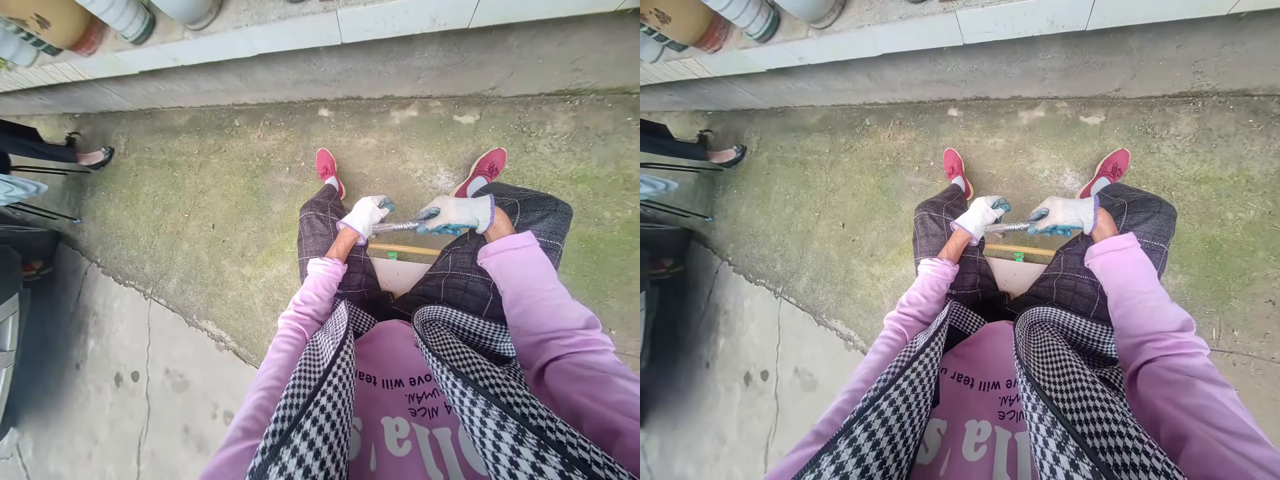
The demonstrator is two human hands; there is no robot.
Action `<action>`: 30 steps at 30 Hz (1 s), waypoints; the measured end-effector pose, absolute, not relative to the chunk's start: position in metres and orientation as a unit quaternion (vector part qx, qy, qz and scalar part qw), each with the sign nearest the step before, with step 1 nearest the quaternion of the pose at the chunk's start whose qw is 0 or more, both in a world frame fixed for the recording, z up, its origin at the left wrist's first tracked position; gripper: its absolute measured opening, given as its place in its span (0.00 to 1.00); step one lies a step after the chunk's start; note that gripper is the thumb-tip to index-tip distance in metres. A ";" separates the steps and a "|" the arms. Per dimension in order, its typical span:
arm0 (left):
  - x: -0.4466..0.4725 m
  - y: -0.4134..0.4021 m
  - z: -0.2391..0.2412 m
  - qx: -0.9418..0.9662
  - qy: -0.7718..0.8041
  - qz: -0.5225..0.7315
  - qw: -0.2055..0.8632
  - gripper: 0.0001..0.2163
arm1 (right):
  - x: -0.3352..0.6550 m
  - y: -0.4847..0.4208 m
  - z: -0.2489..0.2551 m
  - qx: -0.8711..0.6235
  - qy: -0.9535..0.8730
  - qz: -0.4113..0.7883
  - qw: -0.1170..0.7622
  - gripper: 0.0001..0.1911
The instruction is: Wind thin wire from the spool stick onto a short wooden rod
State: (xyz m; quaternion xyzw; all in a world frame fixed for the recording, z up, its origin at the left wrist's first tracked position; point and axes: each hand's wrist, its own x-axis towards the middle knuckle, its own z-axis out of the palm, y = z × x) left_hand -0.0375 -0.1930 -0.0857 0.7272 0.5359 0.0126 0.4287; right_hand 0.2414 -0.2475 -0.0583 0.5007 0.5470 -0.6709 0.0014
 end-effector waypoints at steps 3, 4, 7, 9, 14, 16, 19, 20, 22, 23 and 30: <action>-0.040 -0.194 -0.083 0.745 0.532 0.010 0.402 0.07 | 0.234 -0.251 -0.056 0.539 0.566 -0.621 0.058 0.25; -0.040 -0.195 -0.083 0.745 0.531 0.015 0.403 0.06 | 0.230 -0.251 -0.056 0.552 0.574 -0.600 0.079 0.23; -0.039 -0.201 -0.082 0.709 0.531 0.038 0.463 0.07 | 0.220 -0.244 -0.059 0.608 0.602 -0.507 0.103 0.23; -0.036 -0.207 -0.081 0.651 0.535 0.050 0.537 0.08 | 0.218 -0.234 -0.061 0.650 0.612 -0.443 0.086 0.24; -0.026 -0.214 -0.072 0.521 0.552 0.108 0.642 0.08 | 0.224 -0.220 -0.063 0.710 0.579 -0.401 -0.002 0.27; -0.025 -0.213 -0.067 0.499 0.542 0.127 0.664 0.08 | 0.224 -0.223 -0.064 0.722 0.539 -0.432 -0.038 0.24; -0.024 -0.210 -0.062 0.482 0.524 0.131 0.690 0.10 | 0.221 -0.228 -0.066 0.730 0.448 -0.502 -0.124 0.16; -0.024 -0.210 -0.061 0.480 0.519 0.127 0.696 0.10 | 0.219 -0.229 -0.066 0.727 0.425 -0.520 -0.142 0.15; -0.024 -0.209 -0.063 0.479 0.510 0.115 0.705 0.10 | 0.218 -0.229 -0.065 0.723 0.401 -0.538 -0.165 0.14; -0.023 -0.209 -0.064 0.482 0.504 0.108 0.709 0.09 | 0.218 -0.229 -0.064 0.723 0.391 -0.541 -0.180 0.14; -0.022 -0.205 -0.094 0.536 0.472 0.069 0.697 0.08 | 0.226 -0.240 -0.052 0.659 0.371 -0.596 -0.270 0.23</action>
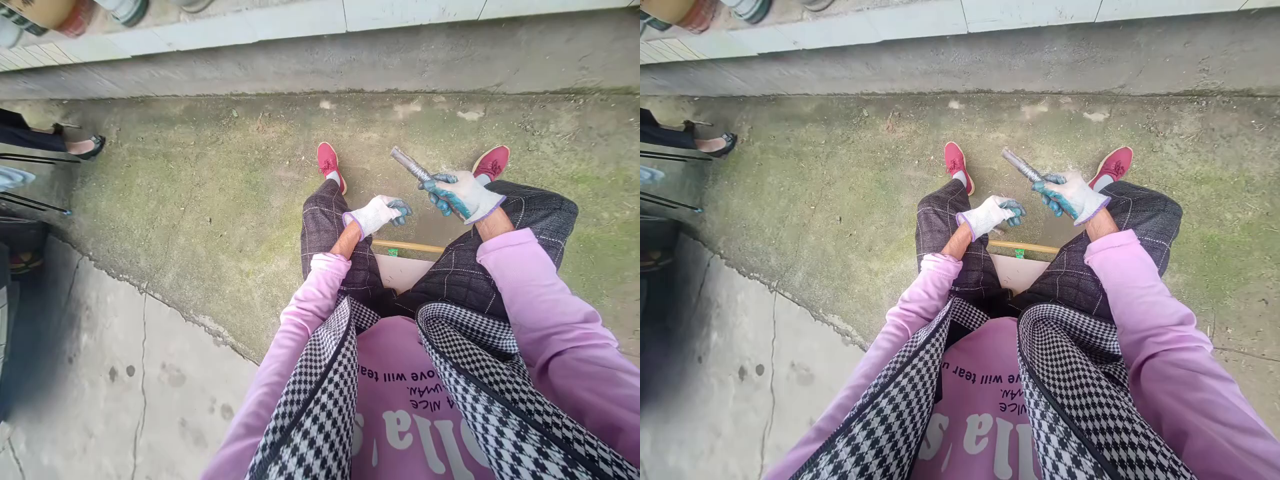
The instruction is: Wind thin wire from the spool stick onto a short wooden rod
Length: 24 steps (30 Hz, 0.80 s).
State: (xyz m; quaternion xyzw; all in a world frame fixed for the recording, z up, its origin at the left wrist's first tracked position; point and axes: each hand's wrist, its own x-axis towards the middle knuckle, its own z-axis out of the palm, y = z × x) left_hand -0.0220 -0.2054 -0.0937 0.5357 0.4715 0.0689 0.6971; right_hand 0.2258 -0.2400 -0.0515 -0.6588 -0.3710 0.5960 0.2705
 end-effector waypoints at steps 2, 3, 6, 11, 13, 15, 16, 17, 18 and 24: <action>-0.024 -0.202 -0.101 0.541 0.470 0.082 0.693 0.07 | 0.232 -0.247 -0.049 -0.589 -0.410 0.650 0.250 0.30; -0.027 -0.200 -0.103 0.538 0.470 0.096 0.693 0.06 | 0.236 -0.249 -0.048 -0.554 -0.429 0.676 0.226 0.33; -0.034 -0.194 -0.103 0.523 0.470 0.139 0.697 0.04 | 0.244 -0.255 -0.050 -0.478 -0.473 0.728 0.132 0.37; -0.037 -0.190 -0.098 0.533 0.507 0.148 0.660 0.03 | 0.236 -0.253 -0.062 -0.507 -0.556 0.659 -0.020 0.32; -0.035 -0.191 -0.096 0.556 0.518 0.135 0.636 0.04 | 0.227 -0.249 -0.067 -0.551 -0.593 0.582 -0.082 0.25; -0.033 -0.193 -0.093 0.569 0.529 0.117 0.618 0.06 | 0.219 -0.244 -0.069 -0.585 -0.626 0.503 -0.116 0.24; -0.032 -0.195 -0.091 0.570 0.534 0.110 0.614 0.07 | 0.216 -0.241 -0.070 -0.595 -0.639 0.473 -0.119 0.25; -0.031 -0.196 -0.089 0.566 0.539 0.106 0.614 0.09 | 0.214 -0.239 -0.070 -0.603 -0.648 0.450 -0.121 0.26; -0.030 -0.197 -0.087 0.557 0.543 0.104 0.620 0.10 | 0.213 -0.237 -0.070 -0.608 -0.652 0.437 -0.119 0.27; -0.027 -0.201 -0.076 0.456 0.557 0.111 0.686 0.11 | 0.219 -0.227 -0.064 -0.647 -0.636 0.412 -0.085 0.27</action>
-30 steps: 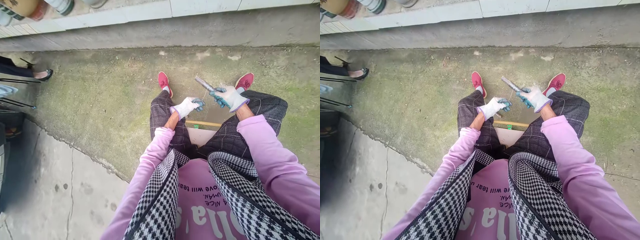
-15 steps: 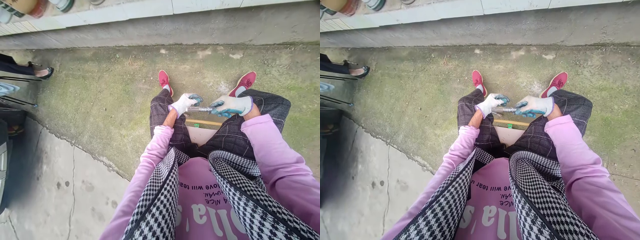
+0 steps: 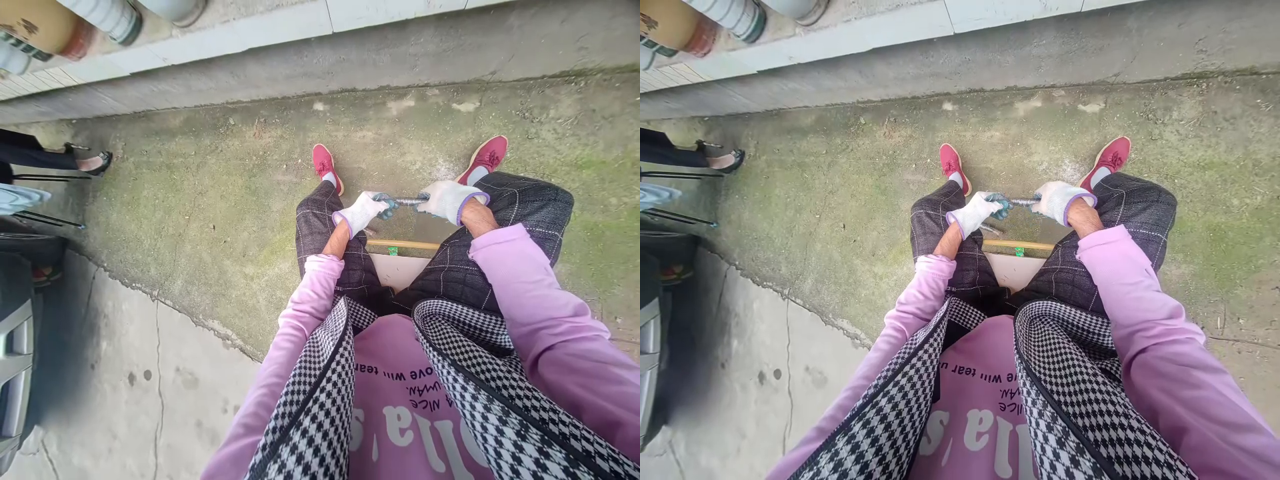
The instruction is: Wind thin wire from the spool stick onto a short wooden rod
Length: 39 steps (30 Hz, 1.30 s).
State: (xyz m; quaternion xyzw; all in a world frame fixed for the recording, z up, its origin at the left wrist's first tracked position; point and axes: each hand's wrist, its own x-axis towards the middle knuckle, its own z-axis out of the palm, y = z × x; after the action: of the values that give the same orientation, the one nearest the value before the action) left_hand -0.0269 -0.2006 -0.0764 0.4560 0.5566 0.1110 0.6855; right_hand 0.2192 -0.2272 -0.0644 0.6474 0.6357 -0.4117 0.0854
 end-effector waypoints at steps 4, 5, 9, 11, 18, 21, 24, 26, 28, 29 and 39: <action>-0.028 -0.202 -0.072 0.445 0.556 0.107 0.694 0.06 | 0.221 -0.225 -0.058 0.673 0.615 -0.408 0.040 0.29; -0.028 -0.203 -0.071 0.449 0.547 0.107 0.699 0.05 | 0.221 -0.225 -0.056 0.677 0.613 -0.406 0.028 0.29; -0.026 -0.207 -0.069 0.468 0.504 0.099 0.719 0.12 | 0.220 -0.227 -0.053 0.689 0.591 -0.420 -0.014 0.28; -0.025 -0.208 -0.070 0.468 0.498 0.100 0.724 0.13 | 0.220 -0.229 -0.054 0.689 0.572 -0.444 -0.032 0.24; -0.024 -0.203 -0.082 0.482 0.493 0.109 0.716 0.07 | 0.222 -0.239 -0.056 0.641 0.444 -0.595 -0.192 0.34; -0.025 -0.201 -0.089 0.517 0.510 0.108 0.679 0.06 | 0.226 -0.243 -0.054 0.601 0.448 -0.630 -0.203 0.34; -0.029 -0.196 -0.091 0.550 0.526 0.120 0.638 0.06 | 0.233 -0.247 -0.053 0.537 0.472 -0.682 -0.153 0.34; -0.031 -0.194 -0.090 0.557 0.530 0.127 0.627 0.06 | 0.236 -0.249 -0.053 0.504 0.489 -0.705 -0.100 0.35; -0.033 -0.193 -0.088 0.555 0.534 0.133 0.624 0.07 | 0.237 -0.250 -0.055 0.490 0.511 -0.705 -0.051 0.35; -0.033 -0.193 -0.087 0.553 0.536 0.138 0.623 0.07 | 0.236 -0.250 -0.056 0.491 0.524 -0.695 -0.029 0.35; -0.028 -0.201 -0.098 0.527 0.532 0.153 0.645 0.08 | 0.218 -0.227 -0.071 0.648 0.628 -0.424 0.076 0.29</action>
State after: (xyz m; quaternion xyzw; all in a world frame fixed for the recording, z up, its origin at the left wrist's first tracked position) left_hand -0.0276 -0.2006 -0.0982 0.5269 0.5316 0.1533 0.6452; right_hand 0.2178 -0.2267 -0.0711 0.6483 0.6275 -0.4245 0.0762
